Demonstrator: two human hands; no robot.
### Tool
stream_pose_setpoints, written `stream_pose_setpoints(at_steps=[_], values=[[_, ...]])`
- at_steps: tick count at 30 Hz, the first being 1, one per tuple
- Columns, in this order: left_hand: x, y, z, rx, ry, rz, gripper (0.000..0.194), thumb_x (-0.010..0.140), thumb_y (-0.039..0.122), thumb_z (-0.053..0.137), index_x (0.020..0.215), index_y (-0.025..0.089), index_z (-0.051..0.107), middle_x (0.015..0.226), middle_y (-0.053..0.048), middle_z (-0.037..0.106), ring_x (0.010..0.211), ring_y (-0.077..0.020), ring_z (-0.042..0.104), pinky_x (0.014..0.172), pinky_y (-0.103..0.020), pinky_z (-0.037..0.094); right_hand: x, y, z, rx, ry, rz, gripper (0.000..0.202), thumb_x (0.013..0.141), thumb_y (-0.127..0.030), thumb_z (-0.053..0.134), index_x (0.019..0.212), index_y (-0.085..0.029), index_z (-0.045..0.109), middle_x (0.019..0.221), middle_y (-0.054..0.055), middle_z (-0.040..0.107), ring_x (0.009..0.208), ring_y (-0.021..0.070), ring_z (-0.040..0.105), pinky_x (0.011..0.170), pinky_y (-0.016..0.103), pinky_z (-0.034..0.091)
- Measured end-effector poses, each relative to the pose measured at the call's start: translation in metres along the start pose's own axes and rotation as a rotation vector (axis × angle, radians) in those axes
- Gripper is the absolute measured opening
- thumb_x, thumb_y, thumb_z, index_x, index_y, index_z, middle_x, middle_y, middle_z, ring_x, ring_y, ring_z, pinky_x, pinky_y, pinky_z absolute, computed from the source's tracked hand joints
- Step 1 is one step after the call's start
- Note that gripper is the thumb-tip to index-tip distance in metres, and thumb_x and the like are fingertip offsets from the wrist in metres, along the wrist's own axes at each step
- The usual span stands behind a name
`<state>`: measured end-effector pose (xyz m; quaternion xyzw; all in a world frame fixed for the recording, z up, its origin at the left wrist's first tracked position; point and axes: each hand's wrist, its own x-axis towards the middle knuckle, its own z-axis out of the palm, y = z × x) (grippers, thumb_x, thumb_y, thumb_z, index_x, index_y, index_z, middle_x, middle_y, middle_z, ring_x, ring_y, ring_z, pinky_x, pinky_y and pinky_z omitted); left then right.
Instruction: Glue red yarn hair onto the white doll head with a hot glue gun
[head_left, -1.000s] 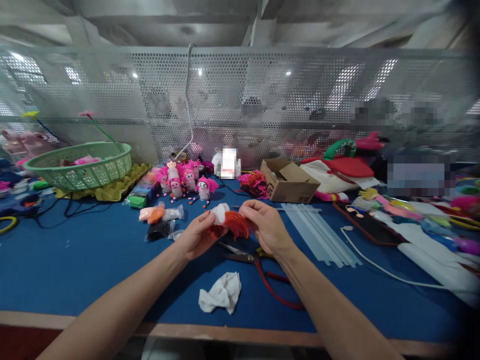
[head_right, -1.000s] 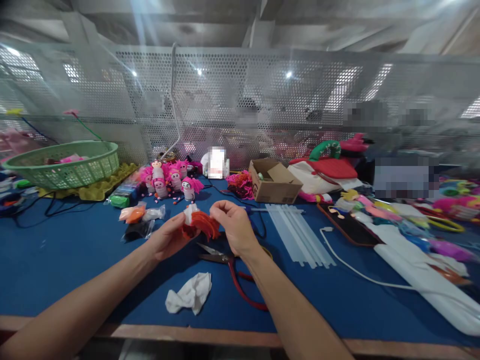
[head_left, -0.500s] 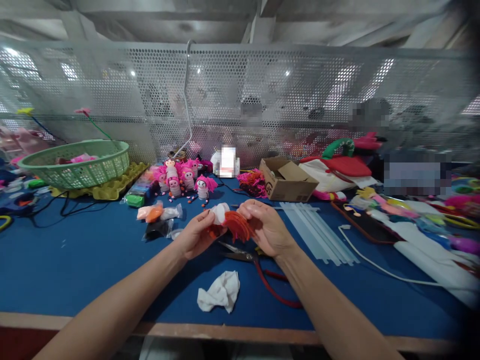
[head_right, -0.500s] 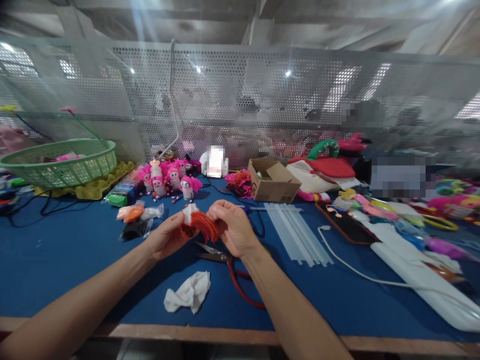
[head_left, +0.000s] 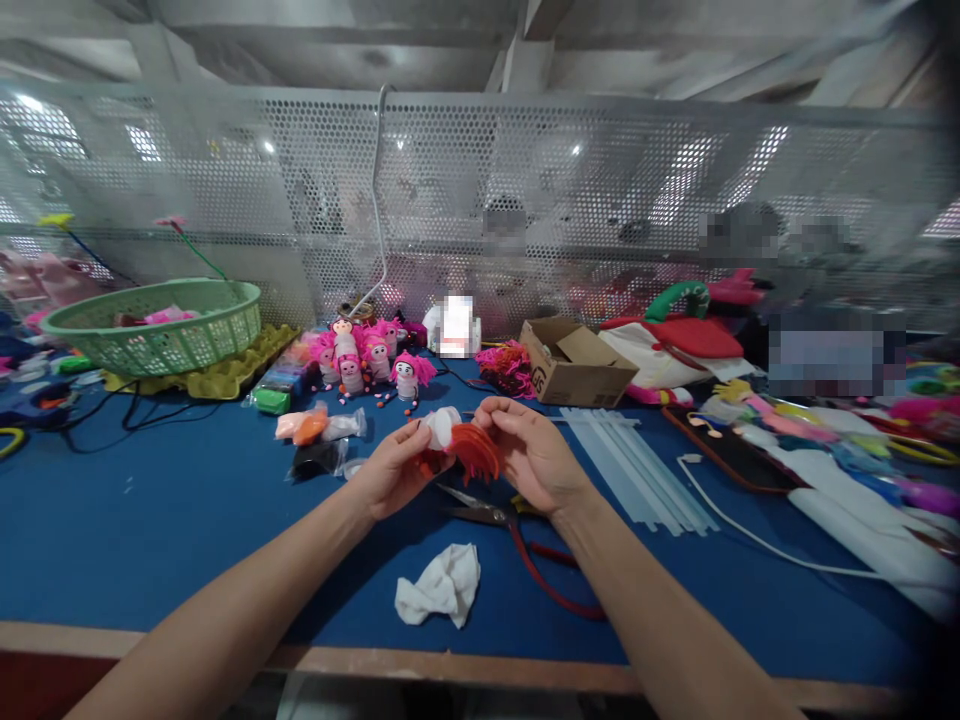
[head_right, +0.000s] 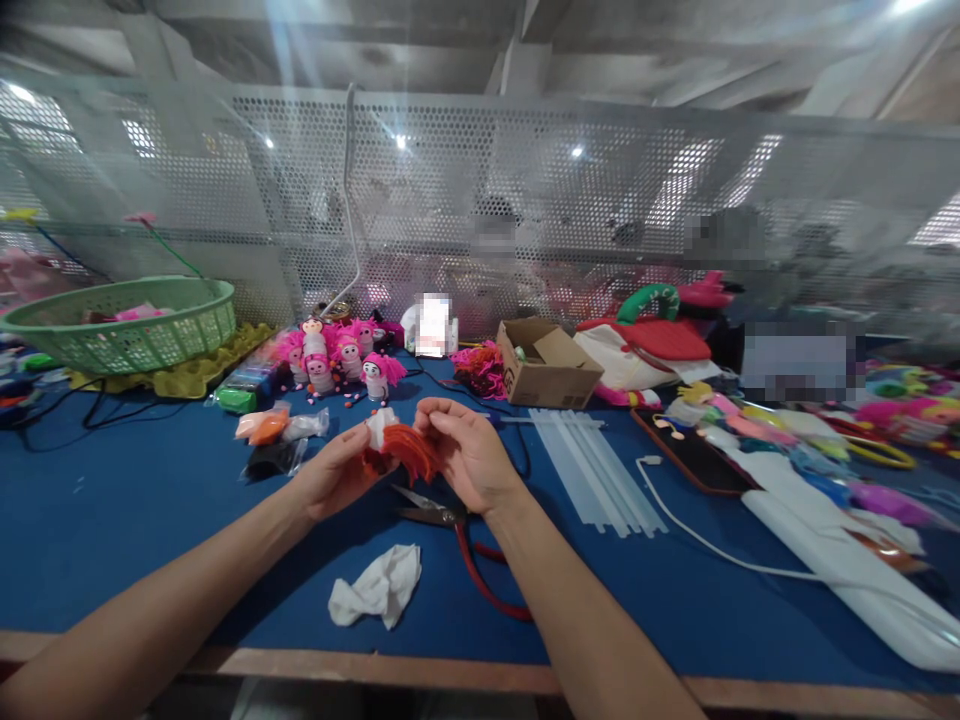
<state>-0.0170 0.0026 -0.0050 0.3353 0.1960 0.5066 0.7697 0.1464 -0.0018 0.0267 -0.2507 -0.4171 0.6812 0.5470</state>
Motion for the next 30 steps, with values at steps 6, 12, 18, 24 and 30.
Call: stream_pose_setpoints(at_steps=[6,12,18,24,30], values=[[-0.001,0.000,0.001,0.000,0.012,-0.009,0.025,0.070,0.022,0.064,0.094,0.013,0.063,0.087,-0.006,0.067,0.077,-0.0149,0.060,0.071,-0.026,0.047,0.000,0.004,0.001,-0.190,0.080,-0.118,0.022,0.064,-0.035,0.067,0.065,-0.018,0.054,0.064,-0.003,0.053,0.057,0.0084,0.048,0.054,0.021,0.041],[-0.001,0.000,0.004,-0.017,0.006,-0.024,0.022,0.072,0.023,0.062,0.090,0.011,0.064,0.082,-0.006,0.066,0.070,-0.0126,0.059,0.069,-0.024,0.045,-0.005,0.010,0.002,-0.536,-0.013,-0.211,0.030,0.066,-0.036,0.067,0.089,-0.020,0.057,0.088,0.002,0.061,0.081,0.0151,0.055,0.077,0.029,0.044],[-0.001,-0.003,0.007,-0.014,0.036,-0.066,0.018,0.071,0.024,0.063,0.085,0.011,0.064,0.076,-0.006,0.066,0.066,-0.0120,0.059,0.068,-0.024,0.045,-0.007,0.010,0.004,-0.656,-0.050,-0.239,0.019,0.072,-0.033,0.060,0.083,-0.018,0.059,0.079,0.000,0.059,0.075,0.0139,0.053,0.074,0.027,0.042],[-0.002,-0.004,0.008,-0.010,0.029,-0.068,0.021,0.069,0.024,0.065,0.084,0.011,0.063,0.076,-0.005,0.065,0.067,-0.0116,0.059,0.070,-0.024,0.044,-0.008,0.011,0.008,-0.588,-0.044,-0.219,0.015,0.070,-0.033,0.060,0.076,-0.018,0.058,0.070,-0.003,0.056,0.066,0.0119,0.051,0.067,0.025,0.041],[-0.001,-0.005,0.008,0.007,0.017,-0.065,0.020,0.070,0.025,0.065,0.083,0.010,0.065,0.077,-0.006,0.065,0.068,-0.0123,0.058,0.070,-0.025,0.043,-0.008,0.012,0.008,-0.568,-0.046,-0.223,0.014,0.071,-0.032,0.060,0.075,-0.019,0.058,0.070,-0.002,0.054,0.066,0.0118,0.050,0.066,0.024,0.041]])
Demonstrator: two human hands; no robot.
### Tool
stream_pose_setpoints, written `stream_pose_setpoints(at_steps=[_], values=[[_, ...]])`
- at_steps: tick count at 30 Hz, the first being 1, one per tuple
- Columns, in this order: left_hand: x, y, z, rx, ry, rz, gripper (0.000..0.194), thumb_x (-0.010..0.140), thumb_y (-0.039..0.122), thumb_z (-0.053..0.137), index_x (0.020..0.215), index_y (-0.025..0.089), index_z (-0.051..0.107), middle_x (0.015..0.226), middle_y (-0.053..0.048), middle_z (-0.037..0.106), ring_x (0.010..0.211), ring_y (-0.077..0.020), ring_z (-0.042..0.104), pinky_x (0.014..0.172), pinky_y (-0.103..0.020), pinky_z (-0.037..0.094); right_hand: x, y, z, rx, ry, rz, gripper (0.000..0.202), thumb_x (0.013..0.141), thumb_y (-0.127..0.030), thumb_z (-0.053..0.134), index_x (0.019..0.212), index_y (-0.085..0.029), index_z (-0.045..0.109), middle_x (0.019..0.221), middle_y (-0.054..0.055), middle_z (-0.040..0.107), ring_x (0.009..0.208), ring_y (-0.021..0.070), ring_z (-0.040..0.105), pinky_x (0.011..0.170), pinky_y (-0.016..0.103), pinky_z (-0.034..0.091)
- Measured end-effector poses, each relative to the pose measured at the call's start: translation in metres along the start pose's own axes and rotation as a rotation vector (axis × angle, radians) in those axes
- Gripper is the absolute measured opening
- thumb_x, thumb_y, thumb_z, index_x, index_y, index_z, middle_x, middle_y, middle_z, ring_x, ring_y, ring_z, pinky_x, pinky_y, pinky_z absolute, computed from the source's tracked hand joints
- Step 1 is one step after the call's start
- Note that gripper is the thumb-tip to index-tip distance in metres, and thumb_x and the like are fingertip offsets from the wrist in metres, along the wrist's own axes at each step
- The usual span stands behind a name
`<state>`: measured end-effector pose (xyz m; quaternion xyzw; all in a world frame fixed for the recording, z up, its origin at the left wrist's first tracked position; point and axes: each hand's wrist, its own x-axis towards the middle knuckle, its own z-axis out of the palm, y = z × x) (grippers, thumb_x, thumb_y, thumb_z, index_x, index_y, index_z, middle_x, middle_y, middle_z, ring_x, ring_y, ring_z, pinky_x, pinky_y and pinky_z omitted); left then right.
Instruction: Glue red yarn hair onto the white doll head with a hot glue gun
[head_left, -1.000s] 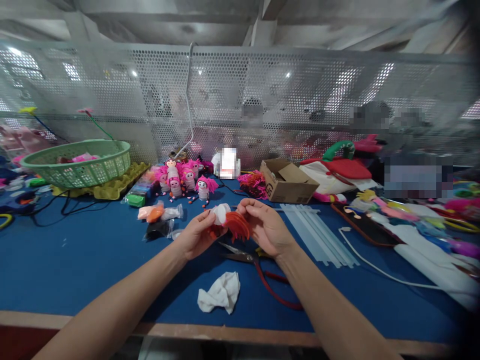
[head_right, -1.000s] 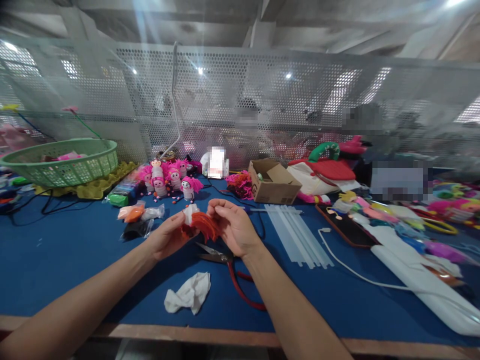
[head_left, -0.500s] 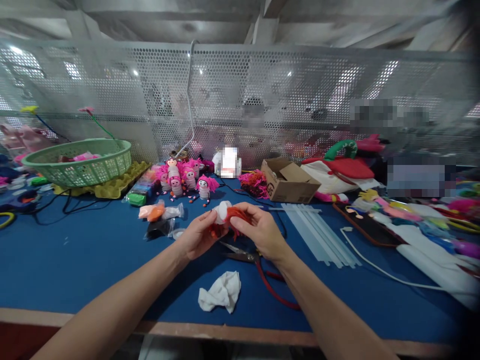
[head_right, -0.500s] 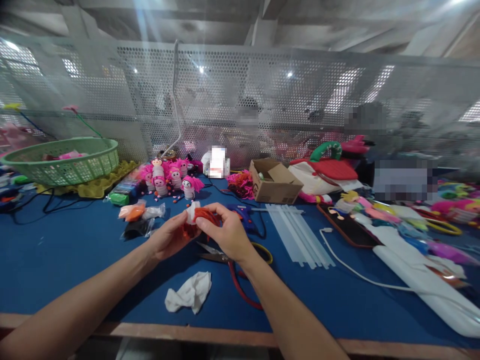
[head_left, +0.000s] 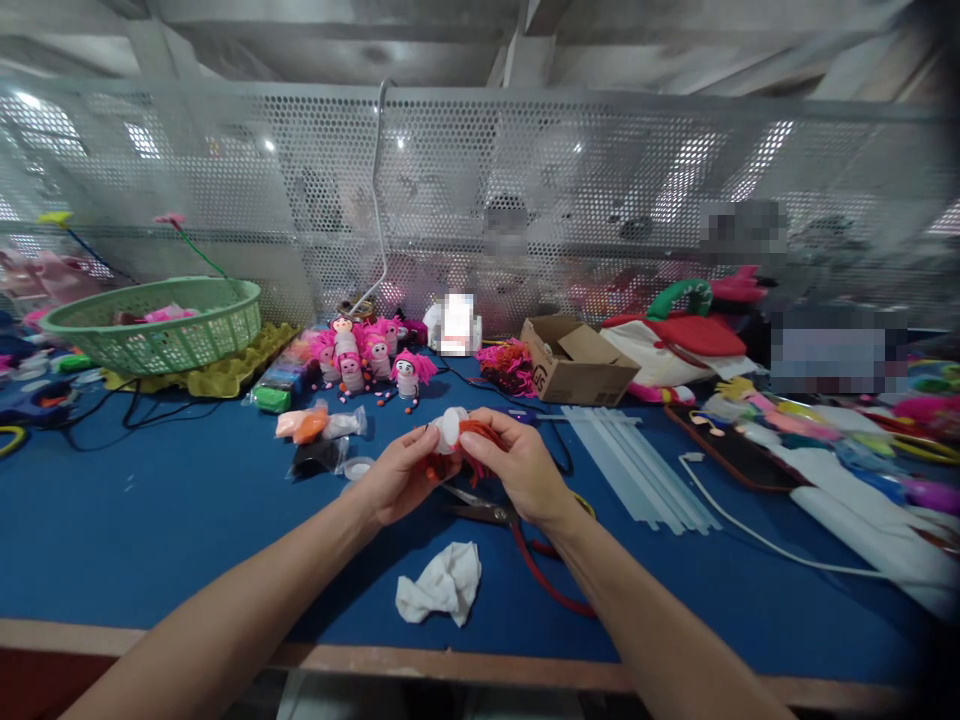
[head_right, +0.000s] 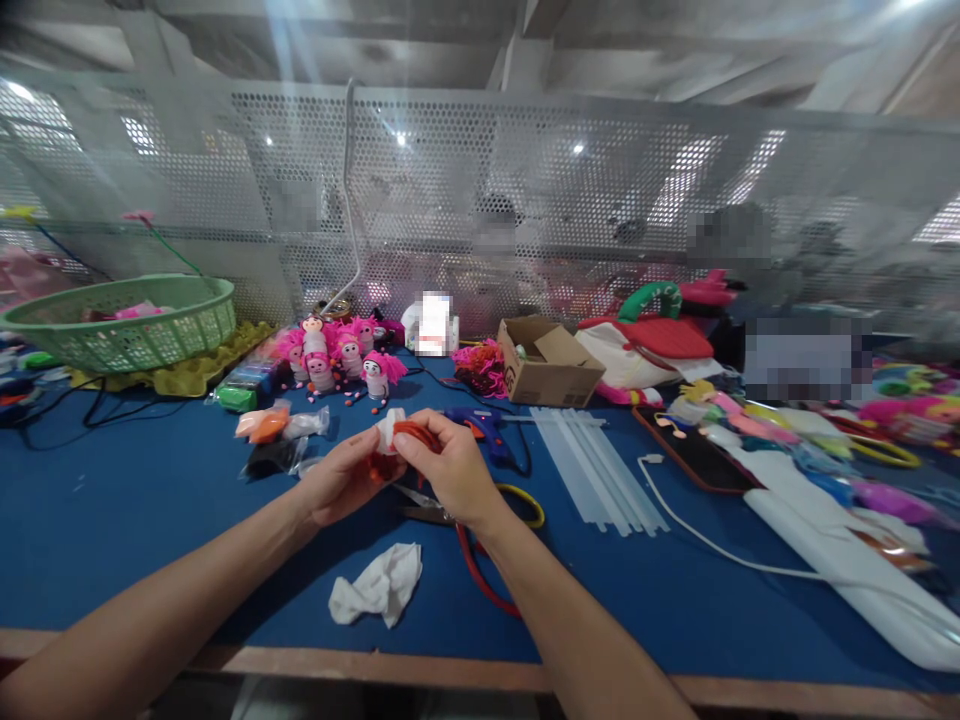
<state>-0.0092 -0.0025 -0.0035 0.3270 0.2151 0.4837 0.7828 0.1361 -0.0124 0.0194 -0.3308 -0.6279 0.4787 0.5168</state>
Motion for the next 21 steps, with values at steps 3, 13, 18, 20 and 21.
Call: stream_pose_setpoints(at_steps=[3,13,18,20,21], values=[[-0.0003,0.0009,0.0010,-0.027,0.015,-0.002,0.017,0.070,0.025,0.064,0.081,0.011,0.065,0.074,-0.005,0.065,0.066,-0.0117,0.058,0.069,-0.025,0.043,0.0004,0.0015,-0.0012,0.010,-0.024,0.008,0.015,0.069,-0.031,0.062,0.079,-0.019,0.059,0.075,-0.002,0.056,0.071,0.0119,0.051,0.071,0.025,0.040],[-0.0021,0.0015,0.0017,-0.015,0.023,-0.011,0.019,0.069,0.024,0.065,0.082,0.011,0.065,0.078,-0.006,0.065,0.067,-0.0120,0.058,0.069,-0.024,0.044,0.0006,0.0047,-0.0020,0.046,-0.007,0.001,0.012,0.072,-0.029,0.061,0.078,-0.019,0.060,0.073,-0.002,0.056,0.070,0.0118,0.051,0.070,0.025,0.040],[-0.0015,0.0007,0.0026,0.010,0.020,-0.001,0.024,0.066,0.026,0.068,0.085,0.010,0.065,0.080,-0.006,0.065,0.069,-0.0117,0.057,0.068,-0.024,0.044,0.0009,0.0067,-0.0007,0.101,-0.002,0.016,0.010,0.071,-0.027,0.061,0.077,-0.018,0.059,0.069,-0.003,0.055,0.063,0.0107,0.050,0.063,0.024,0.040],[-0.0010,0.0002,0.0021,0.019,0.012,0.005,0.026,0.066,0.026,0.068,0.086,0.010,0.064,0.081,-0.006,0.064,0.069,-0.0113,0.056,0.069,-0.024,0.043,0.0014,0.0073,0.0000,0.126,0.008,0.030,0.008,0.070,-0.025,0.060,0.074,-0.018,0.059,0.067,-0.003,0.055,0.061,0.0102,0.049,0.061,0.024,0.039],[-0.0007,0.0000,0.0016,0.024,0.009,0.004,0.025,0.066,0.026,0.068,0.086,0.010,0.064,0.081,-0.006,0.064,0.068,-0.0111,0.056,0.069,-0.024,0.043,0.0016,0.0074,0.0002,0.131,0.014,0.035,0.008,0.070,-0.025,0.060,0.073,-0.018,0.059,0.066,-0.004,0.055,0.061,0.0101,0.049,0.060,0.023,0.039]])
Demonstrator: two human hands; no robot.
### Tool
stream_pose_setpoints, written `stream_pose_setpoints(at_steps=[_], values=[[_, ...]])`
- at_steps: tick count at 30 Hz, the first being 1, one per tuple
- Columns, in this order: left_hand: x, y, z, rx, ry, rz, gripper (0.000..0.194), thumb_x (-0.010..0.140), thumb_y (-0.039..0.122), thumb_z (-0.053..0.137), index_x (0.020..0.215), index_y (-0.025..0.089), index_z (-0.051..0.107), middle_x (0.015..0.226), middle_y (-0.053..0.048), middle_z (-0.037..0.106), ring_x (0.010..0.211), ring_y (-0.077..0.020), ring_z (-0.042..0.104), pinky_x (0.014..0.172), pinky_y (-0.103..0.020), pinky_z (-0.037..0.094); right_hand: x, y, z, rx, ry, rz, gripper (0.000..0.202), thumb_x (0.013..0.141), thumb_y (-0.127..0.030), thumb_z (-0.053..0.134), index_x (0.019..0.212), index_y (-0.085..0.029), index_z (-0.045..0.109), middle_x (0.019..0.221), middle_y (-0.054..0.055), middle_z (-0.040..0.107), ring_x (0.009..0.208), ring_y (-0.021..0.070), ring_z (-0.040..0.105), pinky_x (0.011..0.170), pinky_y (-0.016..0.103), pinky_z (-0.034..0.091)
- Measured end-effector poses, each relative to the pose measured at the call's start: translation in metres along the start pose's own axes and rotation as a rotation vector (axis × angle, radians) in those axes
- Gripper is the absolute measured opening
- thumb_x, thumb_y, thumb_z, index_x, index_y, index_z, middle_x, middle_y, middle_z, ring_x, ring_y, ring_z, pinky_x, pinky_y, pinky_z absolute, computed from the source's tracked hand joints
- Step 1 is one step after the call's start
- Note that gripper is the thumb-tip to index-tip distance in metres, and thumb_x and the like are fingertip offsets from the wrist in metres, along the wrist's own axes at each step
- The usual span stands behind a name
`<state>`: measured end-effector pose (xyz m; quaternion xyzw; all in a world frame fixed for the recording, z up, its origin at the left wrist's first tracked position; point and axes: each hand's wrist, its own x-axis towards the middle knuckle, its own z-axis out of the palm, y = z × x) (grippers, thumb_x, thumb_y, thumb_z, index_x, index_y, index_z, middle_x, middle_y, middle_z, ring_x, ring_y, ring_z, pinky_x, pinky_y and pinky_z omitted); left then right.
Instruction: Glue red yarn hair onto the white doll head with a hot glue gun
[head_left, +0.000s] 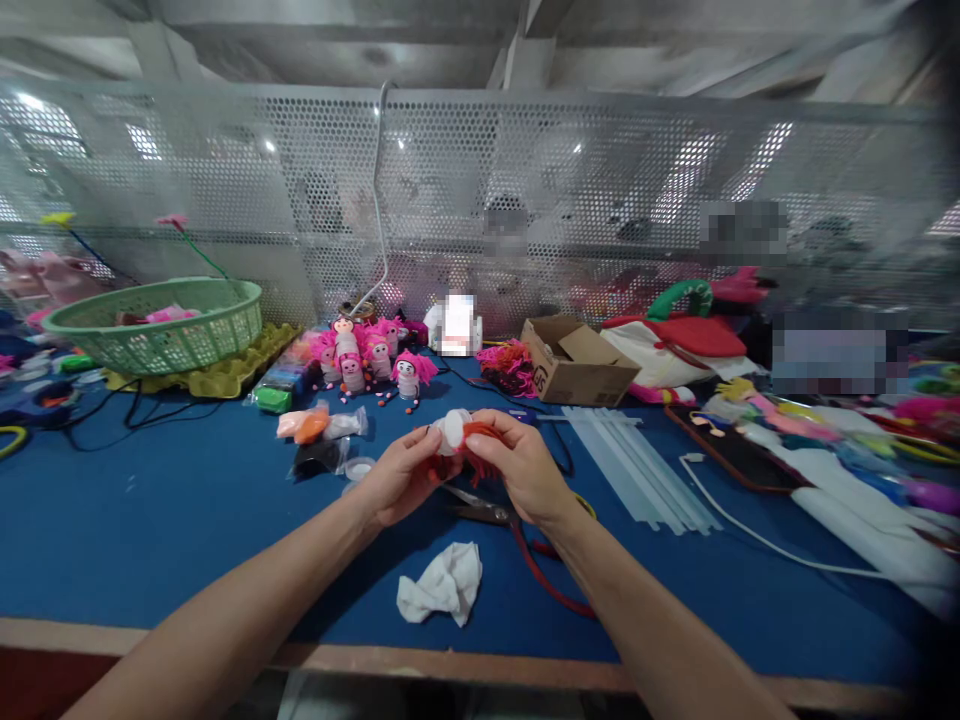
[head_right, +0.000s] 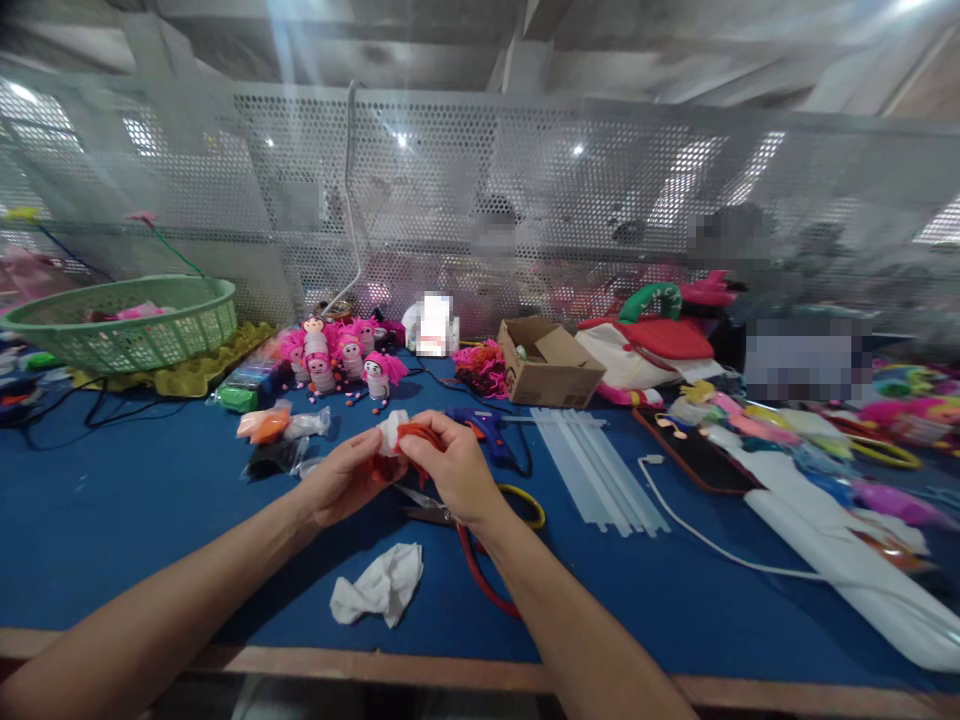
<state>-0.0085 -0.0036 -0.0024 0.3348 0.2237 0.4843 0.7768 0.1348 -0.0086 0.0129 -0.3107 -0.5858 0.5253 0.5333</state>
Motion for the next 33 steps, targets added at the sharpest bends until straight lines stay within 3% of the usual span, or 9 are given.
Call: stream_pose_setpoints(at_steps=[16,20,22,25,28,33], values=[[0.000,0.001,0.002,0.002,0.018,-0.012,0.025,0.065,0.026,0.069,0.083,0.010,0.064,0.076,-0.005,0.064,0.065,-0.0104,0.056,0.067,-0.023,0.044,-0.001,0.000,0.001,-0.016,0.005,-0.006,0.006,0.070,-0.023,0.060,0.069,-0.018,0.057,0.066,-0.004,0.054,0.062,0.0093,0.048,0.062,0.023,0.038],[0.000,0.001,0.000,-0.025,0.038,-0.028,0.020,0.069,0.025,0.065,0.083,0.010,0.064,0.073,-0.005,0.065,0.063,-0.0108,0.057,0.067,-0.023,0.045,0.000,-0.003,-0.001,-0.028,-0.015,0.033,0.014,0.069,-0.027,0.062,0.079,-0.018,0.058,0.074,-0.002,0.058,0.070,0.0118,0.053,0.069,0.026,0.041],[0.000,0.002,-0.001,-0.047,0.067,-0.050,0.019,0.073,0.026,0.061,0.082,0.010,0.064,0.071,-0.005,0.065,0.063,-0.0108,0.058,0.067,-0.023,0.046,0.000,-0.005,-0.002,-0.071,-0.009,-0.003,0.024,0.068,-0.027,0.063,0.089,-0.019,0.057,0.085,0.000,0.060,0.080,0.0145,0.056,0.076,0.029,0.042],[0.000,0.004,0.000,-0.063,0.119,-0.087,0.022,0.078,0.029,0.055,0.080,0.009,0.064,0.070,-0.006,0.065,0.062,-0.0110,0.058,0.067,-0.024,0.047,0.000,-0.009,-0.004,-0.201,0.099,-0.159,0.027,0.068,-0.025,0.062,0.094,-0.021,0.054,0.095,0.002,0.058,0.088,0.0162,0.055,0.079,0.031,0.042],[-0.001,0.004,0.001,-0.056,0.112,-0.095,0.024,0.079,0.031,0.053,0.080,0.008,0.064,0.068,-0.006,0.064,0.061,-0.0108,0.059,0.067,-0.024,0.048,-0.001,-0.011,-0.001,-0.287,0.150,-0.237,0.017,0.071,-0.024,0.059,0.087,-0.021,0.053,0.088,0.002,0.058,0.084,0.0158,0.055,0.078,0.032,0.042],[-0.001,0.002,0.002,-0.041,0.103,-0.094,0.023,0.079,0.028,0.052,0.083,0.008,0.063,0.070,-0.007,0.064,0.062,-0.0113,0.059,0.065,-0.023,0.048,-0.003,-0.011,0.004,-0.169,0.140,-0.170,0.013,0.072,-0.026,0.058,0.082,-0.021,0.051,0.078,-0.001,0.057,0.071,0.0124,0.055,0.068,0.027,0.045]])
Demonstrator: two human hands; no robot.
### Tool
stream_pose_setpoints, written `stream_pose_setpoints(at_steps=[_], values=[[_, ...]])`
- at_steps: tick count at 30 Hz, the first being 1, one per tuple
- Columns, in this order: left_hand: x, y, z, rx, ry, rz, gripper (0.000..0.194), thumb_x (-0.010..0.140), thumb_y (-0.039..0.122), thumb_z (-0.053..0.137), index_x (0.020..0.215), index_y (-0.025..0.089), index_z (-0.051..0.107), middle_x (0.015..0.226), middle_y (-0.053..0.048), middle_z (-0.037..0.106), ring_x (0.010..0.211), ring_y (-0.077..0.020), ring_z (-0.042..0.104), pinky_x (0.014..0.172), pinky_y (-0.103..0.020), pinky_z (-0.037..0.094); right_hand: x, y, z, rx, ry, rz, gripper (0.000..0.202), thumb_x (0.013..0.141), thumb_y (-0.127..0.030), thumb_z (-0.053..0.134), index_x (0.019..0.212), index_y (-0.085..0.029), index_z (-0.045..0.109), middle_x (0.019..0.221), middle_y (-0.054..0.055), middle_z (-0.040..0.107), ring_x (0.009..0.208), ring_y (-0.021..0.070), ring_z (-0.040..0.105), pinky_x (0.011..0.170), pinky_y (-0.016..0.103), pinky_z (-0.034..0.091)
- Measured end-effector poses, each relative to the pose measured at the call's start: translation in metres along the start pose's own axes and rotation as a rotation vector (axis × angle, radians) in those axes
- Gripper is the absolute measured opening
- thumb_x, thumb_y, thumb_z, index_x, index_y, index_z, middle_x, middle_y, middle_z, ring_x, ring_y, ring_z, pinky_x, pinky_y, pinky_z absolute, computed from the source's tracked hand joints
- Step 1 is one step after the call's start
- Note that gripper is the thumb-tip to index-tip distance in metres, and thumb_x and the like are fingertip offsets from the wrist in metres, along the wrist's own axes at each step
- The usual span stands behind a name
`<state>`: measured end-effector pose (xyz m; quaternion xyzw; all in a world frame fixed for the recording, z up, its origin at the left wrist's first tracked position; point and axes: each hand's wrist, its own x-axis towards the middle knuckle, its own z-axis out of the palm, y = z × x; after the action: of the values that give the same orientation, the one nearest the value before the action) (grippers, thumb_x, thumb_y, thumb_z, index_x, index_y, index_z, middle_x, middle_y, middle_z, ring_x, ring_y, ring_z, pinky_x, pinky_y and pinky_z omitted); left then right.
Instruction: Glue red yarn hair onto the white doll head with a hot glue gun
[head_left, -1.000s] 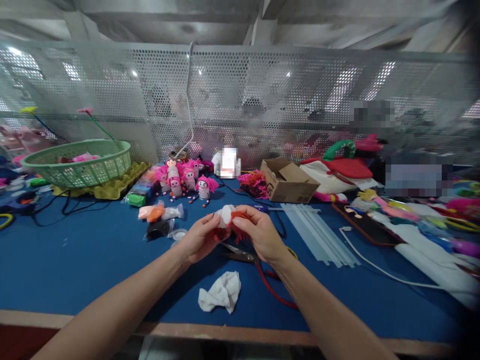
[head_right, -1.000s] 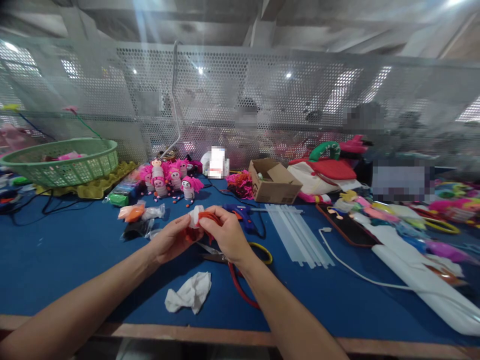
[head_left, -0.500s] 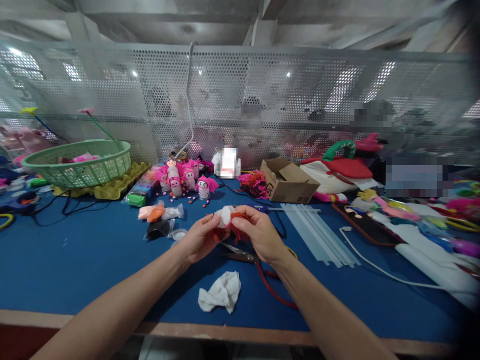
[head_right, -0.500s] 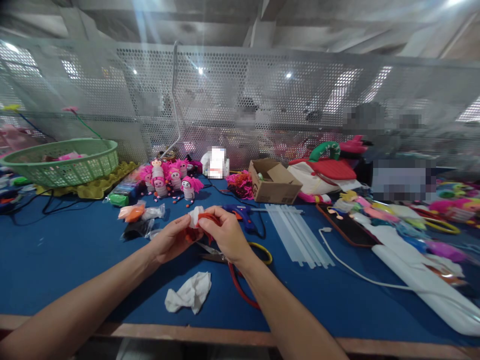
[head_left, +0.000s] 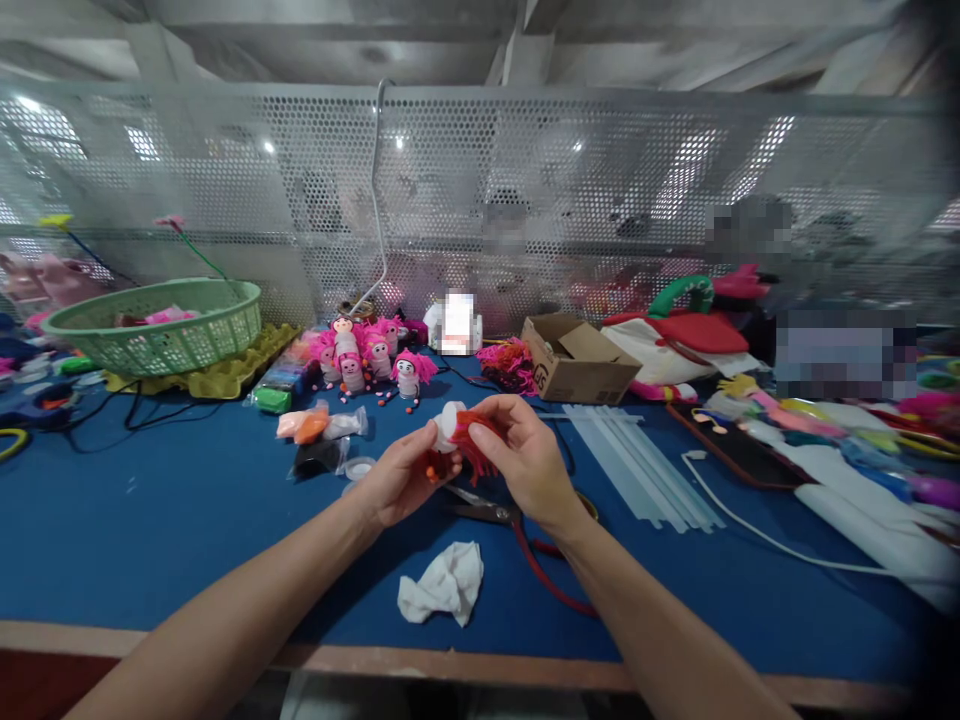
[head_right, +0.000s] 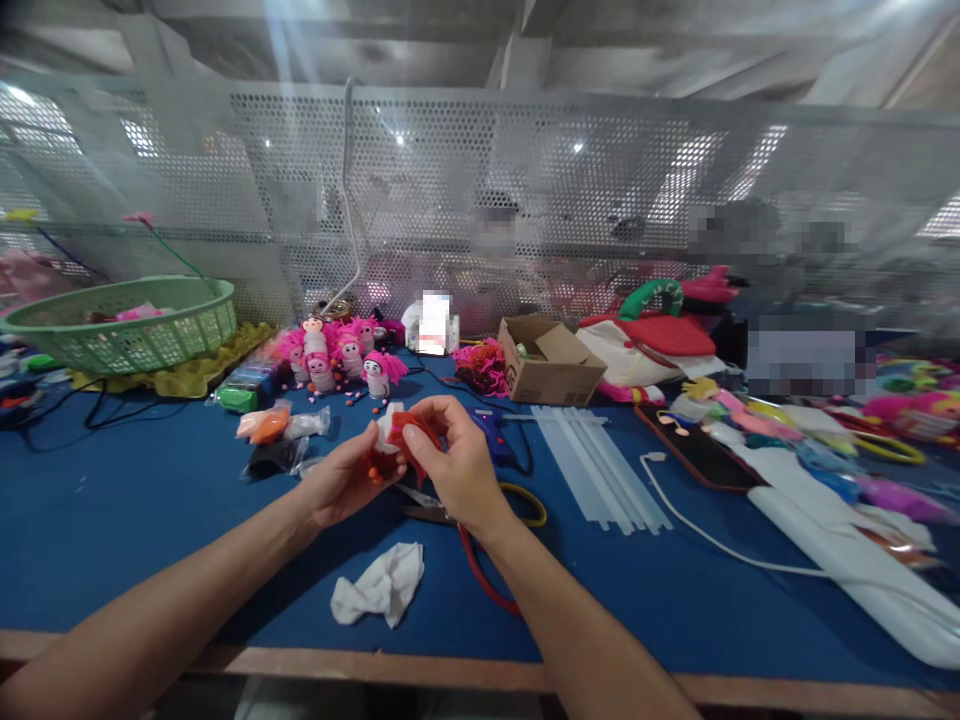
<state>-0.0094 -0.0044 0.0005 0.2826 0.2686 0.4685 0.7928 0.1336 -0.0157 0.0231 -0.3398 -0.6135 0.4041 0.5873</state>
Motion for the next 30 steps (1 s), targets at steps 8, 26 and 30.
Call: stream_pose_setpoints(at_steps=[8,26,30], values=[[0.000,-0.002,0.000,-0.002,-0.028,-0.001,0.019,0.077,0.026,0.055,0.084,0.010,0.063,0.072,-0.006,0.065,0.063,-0.0113,0.059,0.066,-0.024,0.047,0.001,0.005,0.000,0.204,-0.033,0.102,0.022,0.069,-0.026,0.063,0.087,-0.023,0.050,0.077,-0.004,0.057,0.068,0.0099,0.056,0.063,0.022,0.046],[0.001,-0.006,-0.002,0.024,-0.084,0.074,0.021,0.068,0.026,0.066,0.084,0.012,0.064,0.074,-0.004,0.063,0.064,-0.0106,0.056,0.068,-0.025,0.042,0.000,0.010,0.003,0.217,0.000,0.162,0.027,0.067,-0.026,0.064,0.089,-0.023,0.049,0.076,-0.003,0.057,0.067,0.0107,0.056,0.066,0.025,0.045],[0.001,-0.001,-0.003,0.039,-0.094,0.125,0.025,0.066,0.026,0.068,0.087,0.012,0.065,0.082,-0.005,0.064,0.068,-0.0109,0.056,0.070,-0.025,0.043,-0.002,0.006,0.002,0.189,-0.069,0.157,0.032,0.067,-0.028,0.065,0.096,-0.023,0.051,0.083,-0.001,0.058,0.076,0.0115,0.057,0.072,0.026,0.044]])
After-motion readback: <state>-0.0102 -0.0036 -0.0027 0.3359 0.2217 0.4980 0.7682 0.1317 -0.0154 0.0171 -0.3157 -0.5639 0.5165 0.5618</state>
